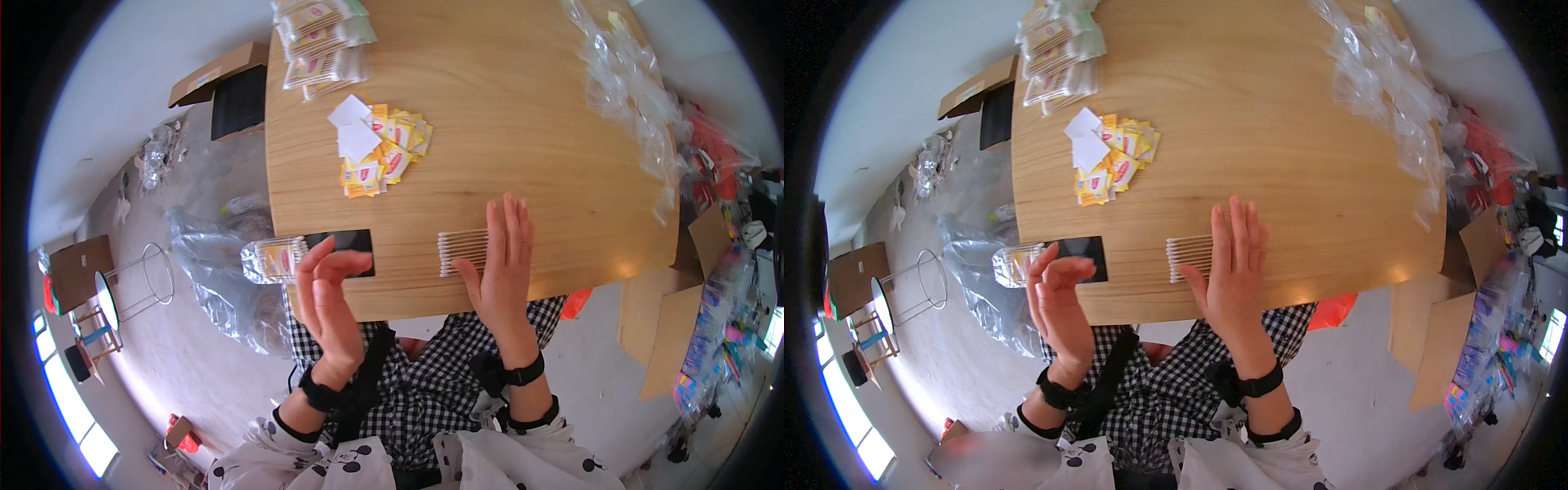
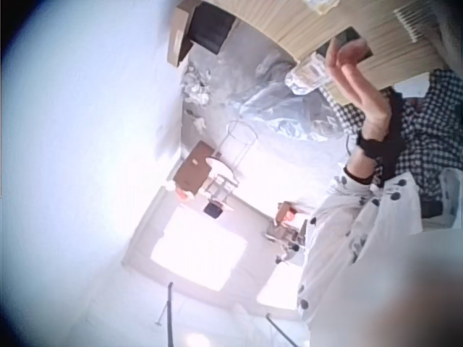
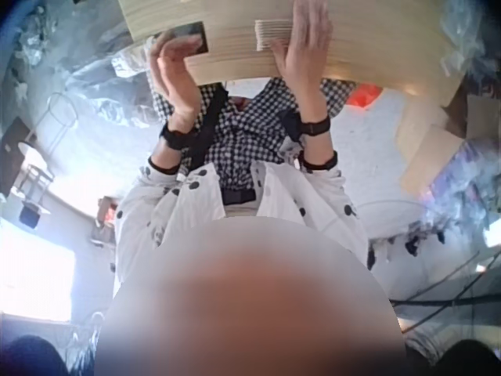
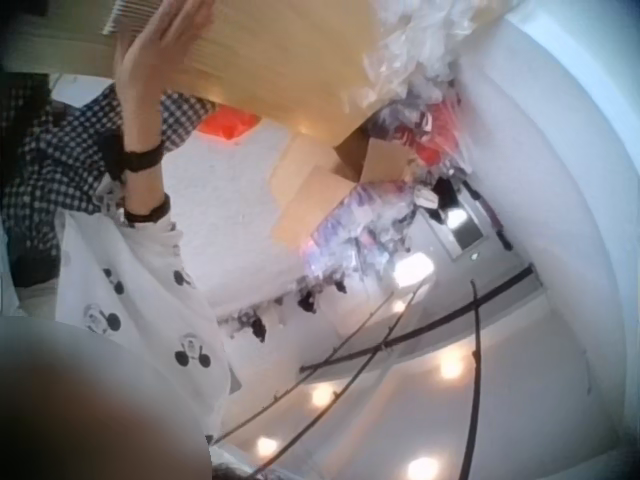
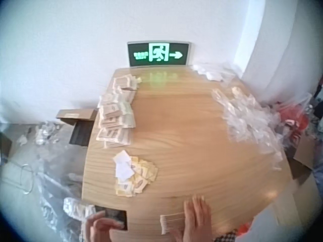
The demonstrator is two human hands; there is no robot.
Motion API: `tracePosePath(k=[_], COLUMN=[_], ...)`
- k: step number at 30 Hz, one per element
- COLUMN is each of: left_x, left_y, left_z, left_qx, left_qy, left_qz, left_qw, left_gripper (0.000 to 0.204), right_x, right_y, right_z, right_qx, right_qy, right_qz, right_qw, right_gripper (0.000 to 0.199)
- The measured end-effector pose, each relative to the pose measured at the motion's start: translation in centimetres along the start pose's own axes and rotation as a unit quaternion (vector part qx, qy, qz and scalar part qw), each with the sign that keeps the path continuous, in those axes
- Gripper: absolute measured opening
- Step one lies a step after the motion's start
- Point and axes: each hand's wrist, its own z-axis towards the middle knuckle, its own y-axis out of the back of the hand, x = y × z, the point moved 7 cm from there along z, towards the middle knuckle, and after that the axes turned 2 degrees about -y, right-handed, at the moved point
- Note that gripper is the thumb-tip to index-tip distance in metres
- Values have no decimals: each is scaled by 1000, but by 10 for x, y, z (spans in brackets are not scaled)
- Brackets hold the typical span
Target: Sorting and organizing cotton swabs on a wooden table.
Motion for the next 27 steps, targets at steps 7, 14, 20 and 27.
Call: tracePosePath(k=[7,14,20,27], left_x=[-12,150,232,232], left_y=[161,421,465,454], left_z=[-14,-110,-127,-27], left_qx=[-167,-290,-276,-81], left_qy=[-14,315,363,326], left_qz=[98,197,401,635], left_qw=[981,882,794,695], left_gripper=[29,24,59,104], right_x=[7,-2,-33,28], right_y=[-26,-27,-3,26], right_z=[21,33,26,14], right_qx=[44,7,-54,-35], right_qy=[-3,37,-13,25], right_qz=[-177,-233,-79,-147], right_qw=[983,972,995,988], right_gripper=[73,64,52,49])
